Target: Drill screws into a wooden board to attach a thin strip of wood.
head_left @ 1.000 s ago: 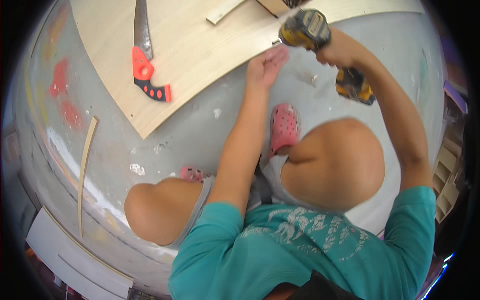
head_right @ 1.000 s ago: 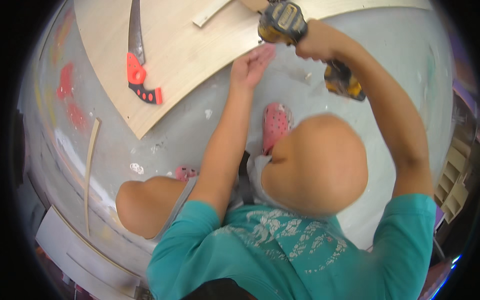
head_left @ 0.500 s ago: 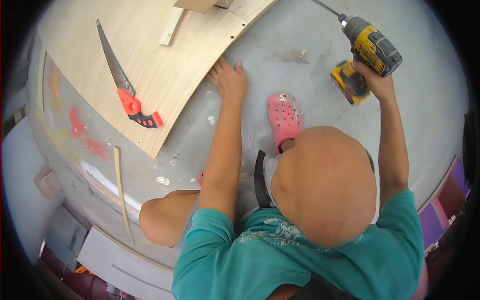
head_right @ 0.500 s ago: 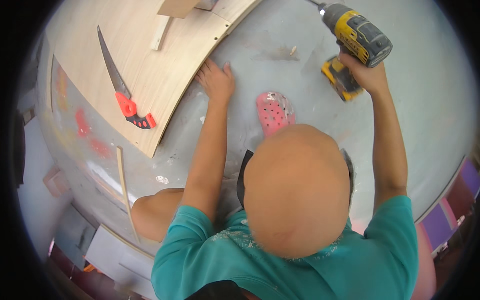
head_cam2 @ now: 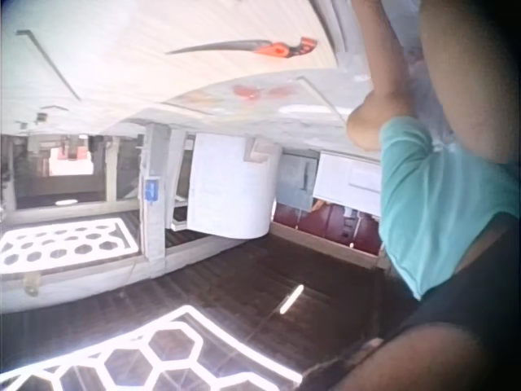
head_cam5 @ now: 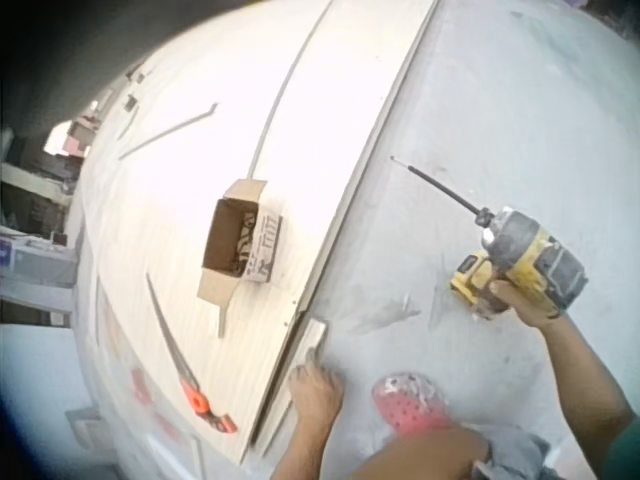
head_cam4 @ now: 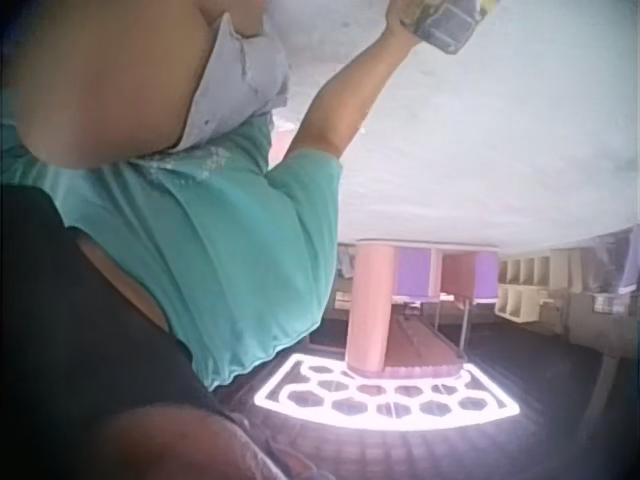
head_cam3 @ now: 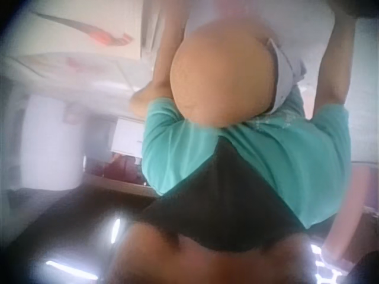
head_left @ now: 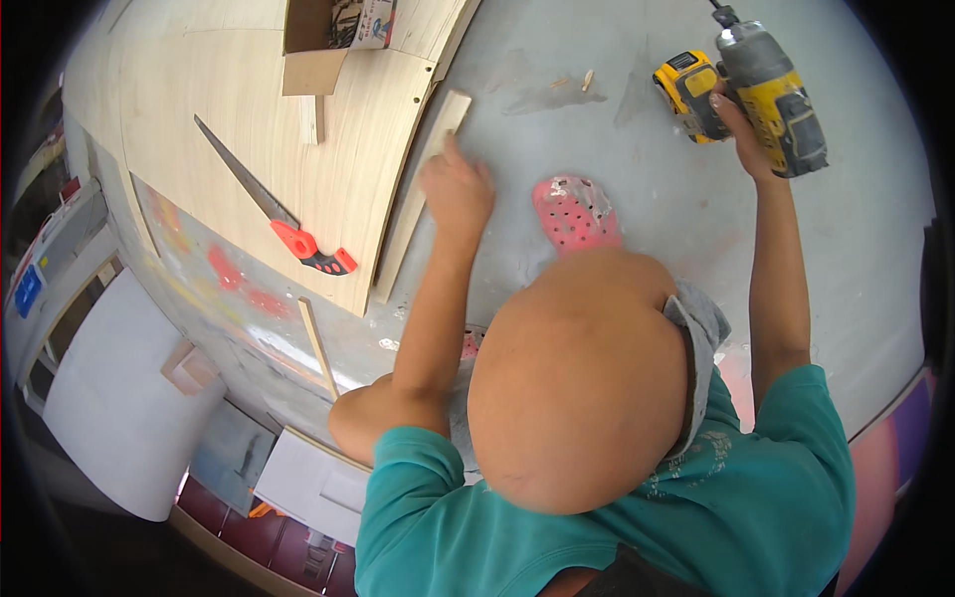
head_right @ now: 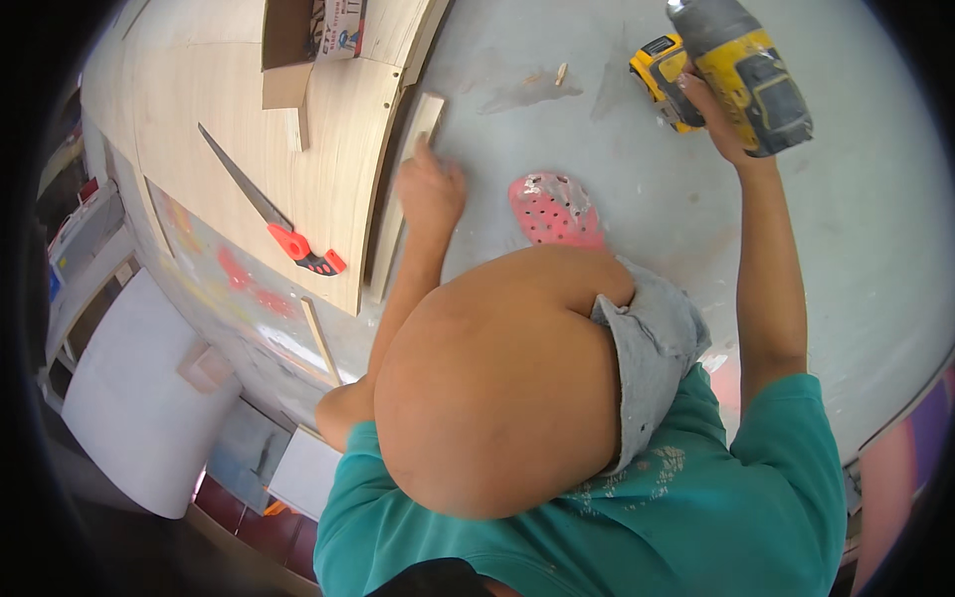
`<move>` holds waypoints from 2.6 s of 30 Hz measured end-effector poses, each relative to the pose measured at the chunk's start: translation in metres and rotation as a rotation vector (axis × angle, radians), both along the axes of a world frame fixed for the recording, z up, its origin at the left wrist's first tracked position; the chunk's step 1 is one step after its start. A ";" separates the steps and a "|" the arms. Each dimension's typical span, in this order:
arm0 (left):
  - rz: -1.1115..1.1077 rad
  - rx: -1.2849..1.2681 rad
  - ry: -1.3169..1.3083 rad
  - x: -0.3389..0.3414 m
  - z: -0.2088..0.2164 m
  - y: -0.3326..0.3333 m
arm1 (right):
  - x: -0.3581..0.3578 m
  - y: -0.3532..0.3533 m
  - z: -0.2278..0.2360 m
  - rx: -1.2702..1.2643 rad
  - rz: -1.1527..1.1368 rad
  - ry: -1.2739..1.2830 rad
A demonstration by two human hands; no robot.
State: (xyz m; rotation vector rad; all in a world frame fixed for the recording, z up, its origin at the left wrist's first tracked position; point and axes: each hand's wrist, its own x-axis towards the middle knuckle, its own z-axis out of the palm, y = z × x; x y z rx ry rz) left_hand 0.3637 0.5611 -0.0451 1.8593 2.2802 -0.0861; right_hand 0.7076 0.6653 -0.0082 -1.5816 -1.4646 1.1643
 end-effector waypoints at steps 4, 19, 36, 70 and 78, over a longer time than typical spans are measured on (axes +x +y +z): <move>-0.021 0.192 -0.098 0.007 -0.024 0.006 | -0.004 0.009 -0.005 0.015 0.080 0.057; 0.060 0.023 -0.942 -0.033 -0.023 0.016 | -0.044 -0.026 -0.001 0.047 0.107 0.050; 0.299 0.197 -0.995 -0.003 -0.064 -0.057 | -0.104 -0.148 0.074 -0.362 0.299 -0.299; 0.009 0.476 -0.402 -0.049 -0.003 -0.032 | -0.077 -0.183 0.104 -0.264 0.464 -0.377; -0.247 0.667 -0.097 -0.138 0.004 0.017 | -0.050 -0.178 0.119 -0.181 0.512 -0.344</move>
